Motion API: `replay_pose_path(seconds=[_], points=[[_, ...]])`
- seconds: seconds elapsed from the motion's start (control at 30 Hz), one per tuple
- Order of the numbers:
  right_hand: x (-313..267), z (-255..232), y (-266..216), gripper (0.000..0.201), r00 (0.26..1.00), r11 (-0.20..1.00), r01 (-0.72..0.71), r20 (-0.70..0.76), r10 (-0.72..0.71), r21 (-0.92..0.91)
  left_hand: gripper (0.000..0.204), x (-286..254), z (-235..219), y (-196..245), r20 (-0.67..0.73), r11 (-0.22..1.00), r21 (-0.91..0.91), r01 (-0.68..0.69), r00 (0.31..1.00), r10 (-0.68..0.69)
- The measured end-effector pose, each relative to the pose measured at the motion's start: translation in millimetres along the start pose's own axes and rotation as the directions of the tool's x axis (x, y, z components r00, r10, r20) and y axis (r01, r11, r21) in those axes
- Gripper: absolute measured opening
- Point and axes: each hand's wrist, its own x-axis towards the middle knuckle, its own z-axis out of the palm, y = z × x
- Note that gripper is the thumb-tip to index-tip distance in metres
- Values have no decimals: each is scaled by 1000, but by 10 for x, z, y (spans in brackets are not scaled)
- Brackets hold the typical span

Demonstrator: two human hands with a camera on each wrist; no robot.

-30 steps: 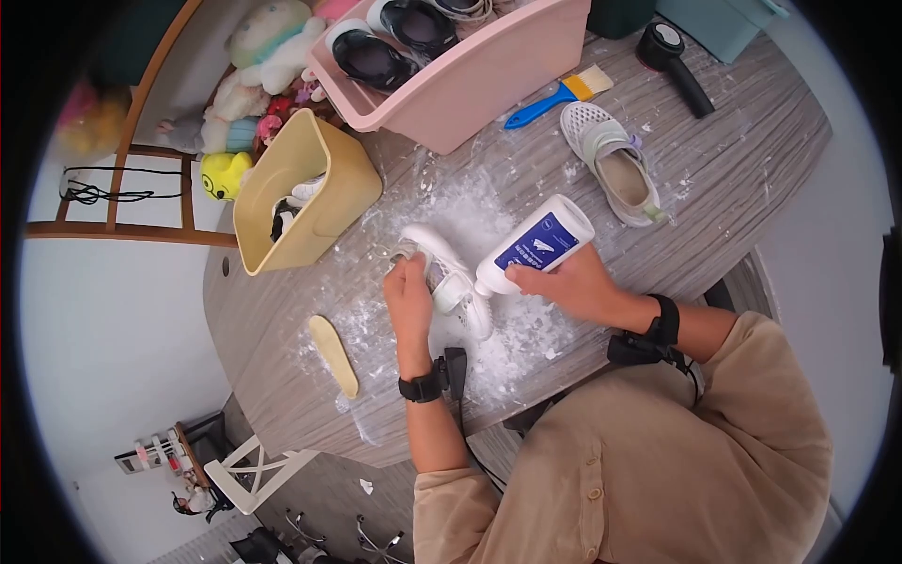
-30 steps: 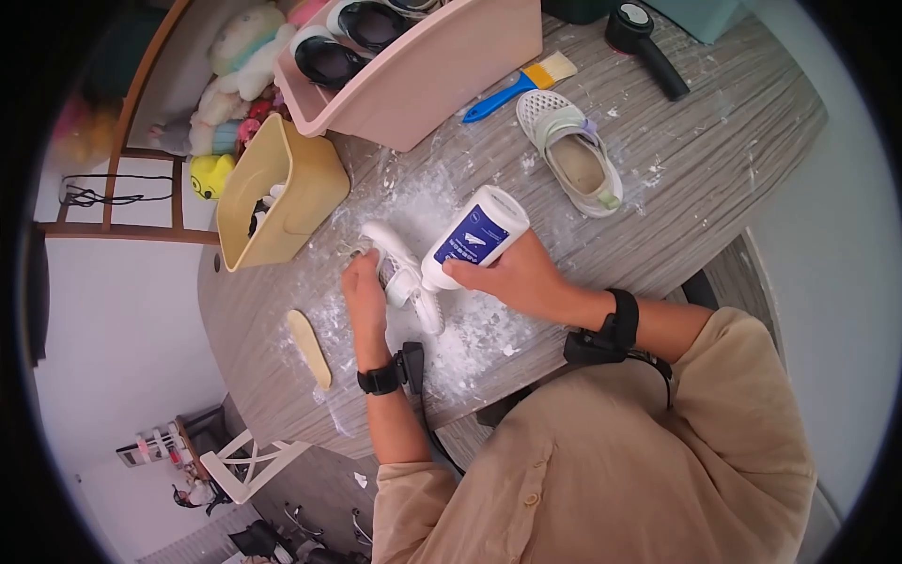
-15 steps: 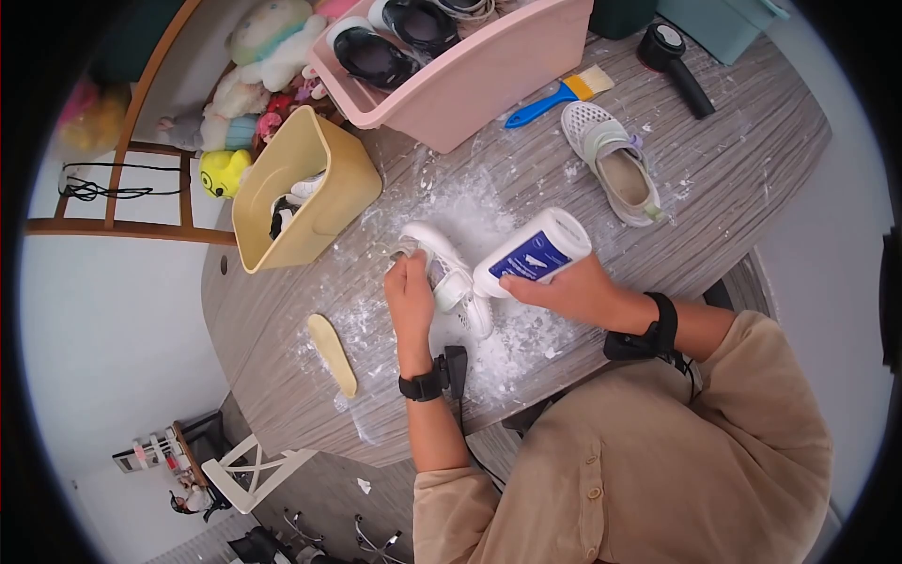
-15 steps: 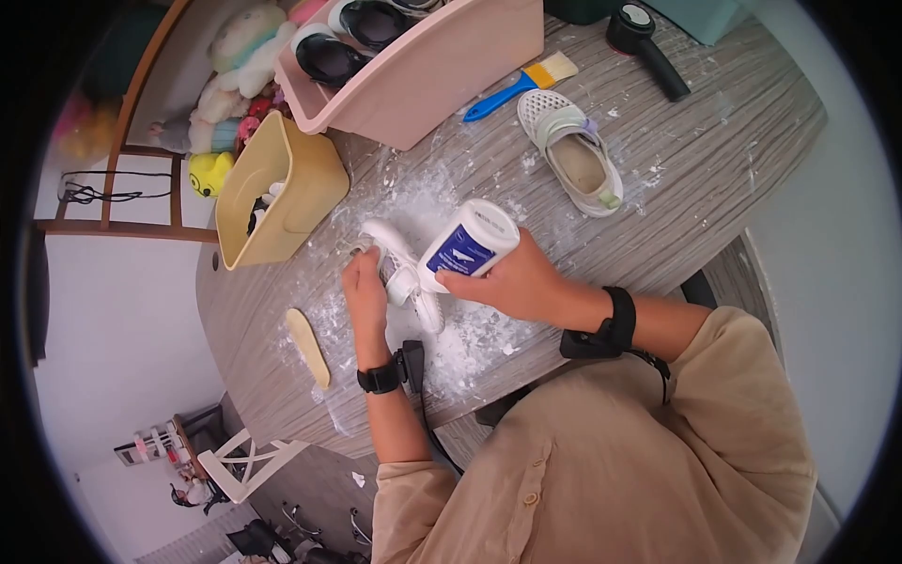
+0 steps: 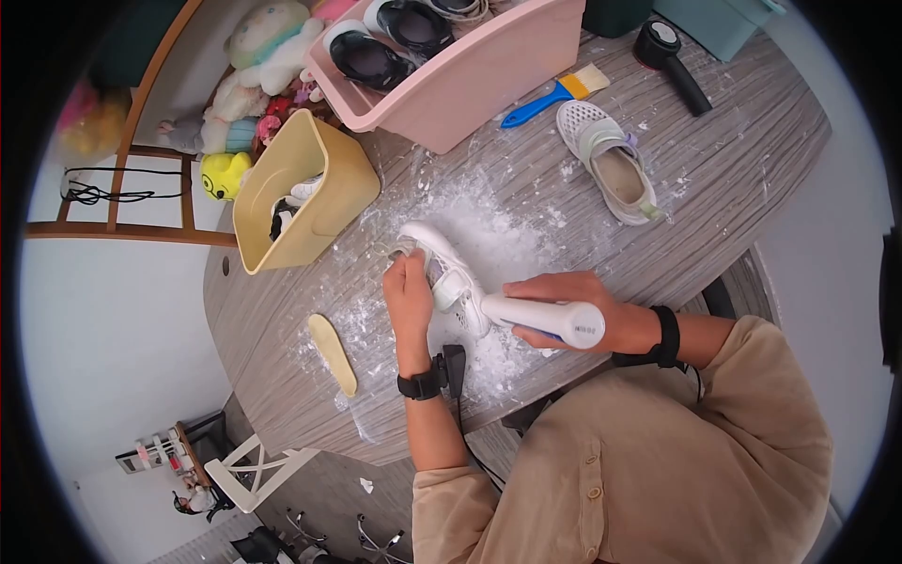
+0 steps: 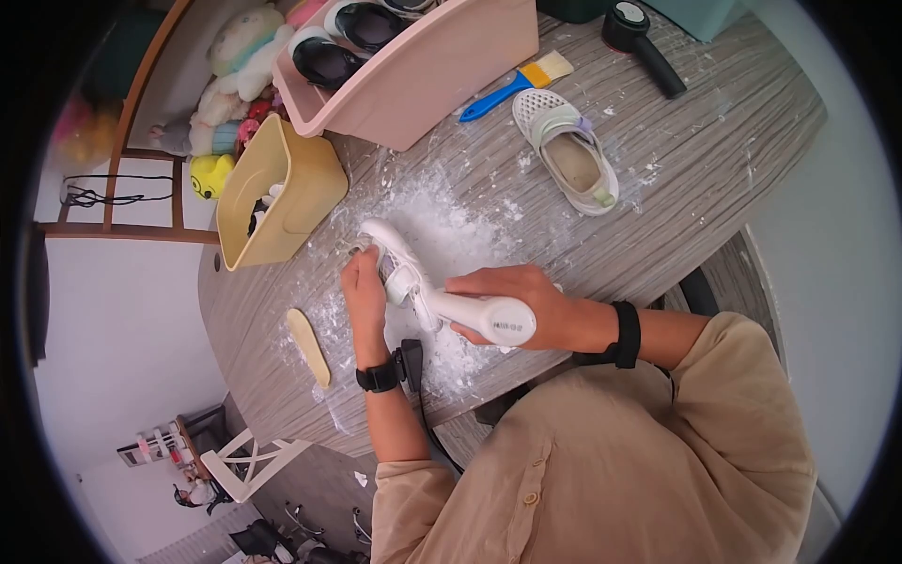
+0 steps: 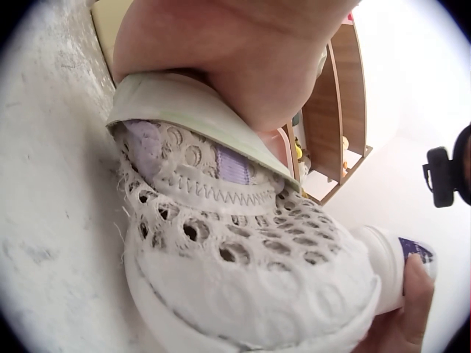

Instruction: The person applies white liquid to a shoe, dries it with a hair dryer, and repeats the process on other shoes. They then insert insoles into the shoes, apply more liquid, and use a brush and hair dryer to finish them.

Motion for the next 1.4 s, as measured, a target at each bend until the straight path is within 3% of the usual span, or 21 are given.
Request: replay_pose_path(seconds=[0.1,0.17,0.2,0.23,0.33,0.37,0.43,0.57,0.67,0.77,0.87,1.17,1.4], points=[[-66,-10,-6,50,997,998,52,57,-55,44,36,-4,5,16,3,1000,-12,-2,1000,2],[-96,-28,-31,49,994,986,-57,99,42,154,37,-11,-7,76,10,1000,-6,-1,1000,1],[-79,-45,-60,48,988,972,-112,125,88,205,39,-10,-26,101,8,996,91,-18,1000,18],[-34,-94,-135,37,936,899,-348,144,320,265,40,1,-56,128,10,982,188,-35,999,34],[146,-161,-21,25,804,767,-526,-77,589,367,45,-24,-125,267,-16,895,444,35,999,-32],[226,-193,21,23,769,719,-562,-64,637,410,46,-55,-148,334,-38,851,519,80,997,-70],[412,-259,101,20,693,617,-616,-36,720,490,44,-146,-167,493,-84,876,470,111,993,-81],[585,-229,227,21,693,622,-637,-17,721,455,47,-257,-230,529,-126,870,485,94,991,-37],[684,-167,346,22,700,634,-659,22,714,405,46,-331,-281,652,-78,858,513,-15,995,64],[755,-57,487,26,695,637,-679,42,717,364,48,-308,-393,556,214,832,511,-213,970,117],[763,13,556,26,687,634,-701,72,723,328,45,-301,-406,504,289,798,524,-299,943,164],[638,-11,456,22,695,637,-689,63,717,346,44,-269,-380,389,248,789,530,-311,947,206],[382,-36,230,20,705,657,-659,-3,709,367,41,-272,-354,422,219,785,566,-253,964,153]])
